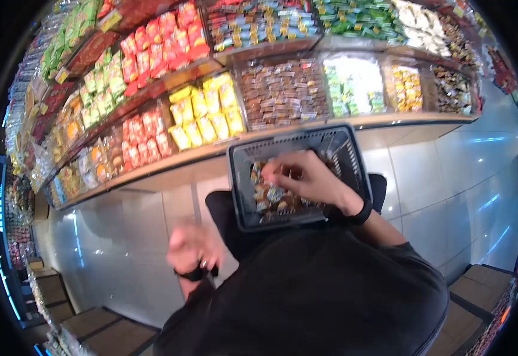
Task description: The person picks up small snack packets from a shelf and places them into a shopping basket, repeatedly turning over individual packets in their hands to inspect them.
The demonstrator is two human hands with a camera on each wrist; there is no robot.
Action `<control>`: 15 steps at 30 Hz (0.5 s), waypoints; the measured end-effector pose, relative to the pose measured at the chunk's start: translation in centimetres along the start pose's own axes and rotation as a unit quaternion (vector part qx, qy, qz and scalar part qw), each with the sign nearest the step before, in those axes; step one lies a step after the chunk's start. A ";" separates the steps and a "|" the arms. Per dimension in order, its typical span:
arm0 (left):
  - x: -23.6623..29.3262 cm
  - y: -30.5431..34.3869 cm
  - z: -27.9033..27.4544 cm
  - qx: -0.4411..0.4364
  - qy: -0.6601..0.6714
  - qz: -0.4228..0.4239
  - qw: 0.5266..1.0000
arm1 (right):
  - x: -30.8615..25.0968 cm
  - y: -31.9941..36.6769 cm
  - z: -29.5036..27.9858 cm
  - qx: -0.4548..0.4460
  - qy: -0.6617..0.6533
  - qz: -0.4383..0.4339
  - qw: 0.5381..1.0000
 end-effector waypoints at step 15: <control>-8.9 -6.7 0.9 0.064 -0.361 -0.151 0.918 | 0.6 2.5 1.4 0.089 -0.272 -0.002 0.958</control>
Point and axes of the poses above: each hand's wrist, its own y-axis away from the middle knuckle, its own z-axis out of the palm, x = y × z, the point moved 3 cm from there along -y, towards the middle knuckle, and after that the axes turned 11 degrees about z, right-handed, at the moved point
